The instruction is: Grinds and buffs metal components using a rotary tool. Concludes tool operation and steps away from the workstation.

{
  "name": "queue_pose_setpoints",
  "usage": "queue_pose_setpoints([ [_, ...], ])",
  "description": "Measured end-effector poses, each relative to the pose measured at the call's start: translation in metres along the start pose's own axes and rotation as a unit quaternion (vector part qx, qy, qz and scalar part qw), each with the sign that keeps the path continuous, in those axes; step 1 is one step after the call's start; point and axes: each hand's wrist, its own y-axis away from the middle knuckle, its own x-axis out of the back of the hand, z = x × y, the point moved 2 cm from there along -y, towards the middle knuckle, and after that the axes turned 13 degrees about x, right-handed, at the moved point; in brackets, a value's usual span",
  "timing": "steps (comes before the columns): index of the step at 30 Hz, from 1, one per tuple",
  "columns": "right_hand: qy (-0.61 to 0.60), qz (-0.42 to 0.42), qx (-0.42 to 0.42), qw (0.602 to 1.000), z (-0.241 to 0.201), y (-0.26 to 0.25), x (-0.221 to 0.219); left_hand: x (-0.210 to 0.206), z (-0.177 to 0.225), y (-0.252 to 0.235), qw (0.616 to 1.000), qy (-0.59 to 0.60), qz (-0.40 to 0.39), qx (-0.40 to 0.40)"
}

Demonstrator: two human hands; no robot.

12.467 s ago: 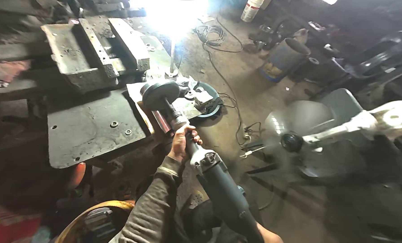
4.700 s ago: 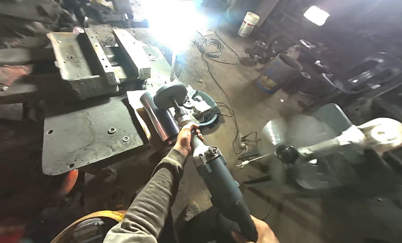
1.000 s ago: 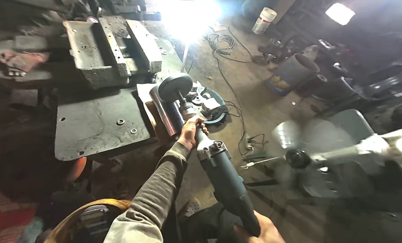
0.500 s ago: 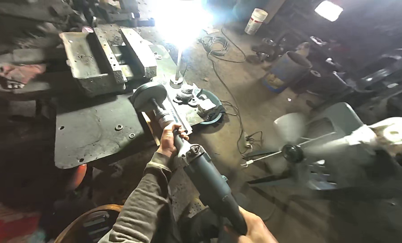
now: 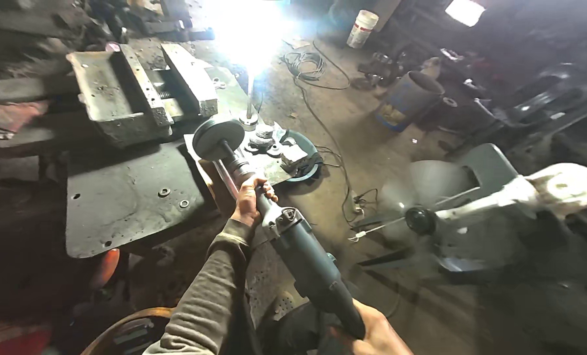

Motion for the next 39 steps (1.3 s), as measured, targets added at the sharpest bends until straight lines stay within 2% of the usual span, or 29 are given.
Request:
queue_pose_setpoints([
  [8, -0.030, 0.027, -0.009, 0.999, 0.006, 0.000, 0.007, -0.023, -0.009, -0.019, 0.999, -0.006, 0.028, 0.033],
  [18, -0.087, 0.037, -0.031, 0.995, 0.021, -0.002, 0.008, -0.030, -0.020, -0.044, 0.996, -0.032, 0.062, 0.052],
  [30, -0.018, 0.011, -0.008, 1.000, 0.000, -0.001, 0.000, -0.002, -0.002, -0.004, 0.999, -0.029, -0.013, 0.011],
  [39, 0.029, -0.033, -0.007, 0.999, -0.011, -0.002, -0.011, 0.028, 0.007, 0.018, 0.998, 0.056, 0.024, -0.020],
])
